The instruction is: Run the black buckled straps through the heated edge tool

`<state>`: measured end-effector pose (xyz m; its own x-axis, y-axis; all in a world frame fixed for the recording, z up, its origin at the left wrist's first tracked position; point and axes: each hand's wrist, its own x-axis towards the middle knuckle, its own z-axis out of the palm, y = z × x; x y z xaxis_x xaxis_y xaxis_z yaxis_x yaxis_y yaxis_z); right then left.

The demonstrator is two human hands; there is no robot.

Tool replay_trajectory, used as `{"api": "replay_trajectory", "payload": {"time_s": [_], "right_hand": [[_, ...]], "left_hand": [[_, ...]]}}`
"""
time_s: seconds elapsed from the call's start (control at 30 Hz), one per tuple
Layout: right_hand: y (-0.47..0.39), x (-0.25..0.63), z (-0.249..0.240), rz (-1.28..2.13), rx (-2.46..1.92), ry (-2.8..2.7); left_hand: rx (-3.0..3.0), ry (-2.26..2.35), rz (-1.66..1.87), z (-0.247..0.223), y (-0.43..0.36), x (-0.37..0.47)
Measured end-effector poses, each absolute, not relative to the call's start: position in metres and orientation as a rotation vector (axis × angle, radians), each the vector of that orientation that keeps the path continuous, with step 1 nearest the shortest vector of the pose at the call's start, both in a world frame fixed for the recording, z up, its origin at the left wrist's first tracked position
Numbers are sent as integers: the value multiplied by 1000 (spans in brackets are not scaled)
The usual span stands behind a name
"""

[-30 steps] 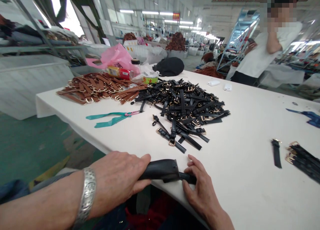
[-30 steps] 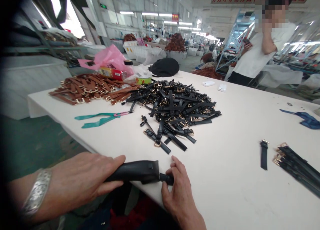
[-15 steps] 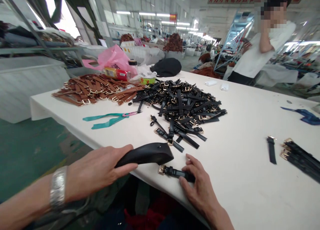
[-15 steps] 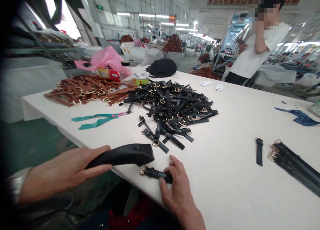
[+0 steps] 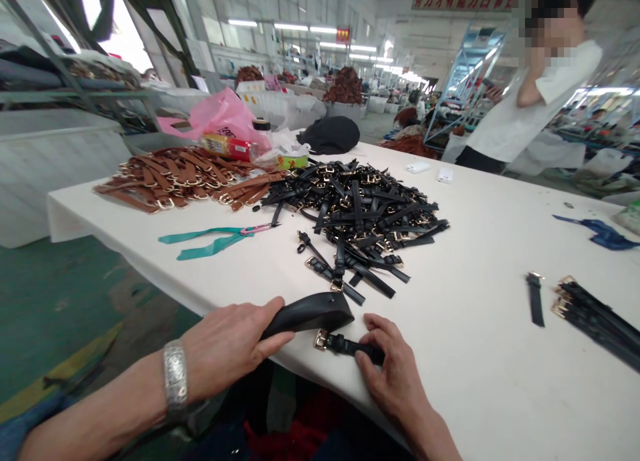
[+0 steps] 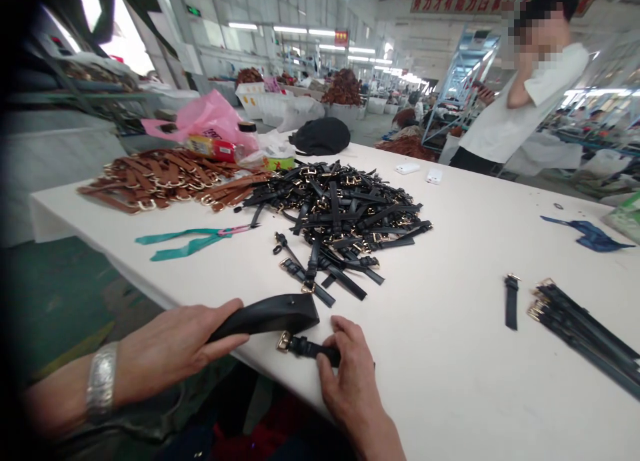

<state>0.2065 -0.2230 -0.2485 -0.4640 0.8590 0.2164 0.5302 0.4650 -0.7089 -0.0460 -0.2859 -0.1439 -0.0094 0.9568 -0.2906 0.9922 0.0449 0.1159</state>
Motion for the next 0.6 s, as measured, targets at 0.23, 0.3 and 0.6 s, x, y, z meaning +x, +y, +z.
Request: {"api": "replay_trajectory", "payload": {"time_s": [0.23, 0.3, 0.6], "right_hand": [[-227, 204, -245, 722, -1177, -2111], [-227, 205, -245, 705, -1186, -2113], [-224, 209, -251, 664, -1233, -2121]], "left_hand": [[2118, 1937, -272, -119, -292, -29], [2155, 1900, -322, -119, -289, -22], [2135, 1923, -275, -138, -272, -10]]}}
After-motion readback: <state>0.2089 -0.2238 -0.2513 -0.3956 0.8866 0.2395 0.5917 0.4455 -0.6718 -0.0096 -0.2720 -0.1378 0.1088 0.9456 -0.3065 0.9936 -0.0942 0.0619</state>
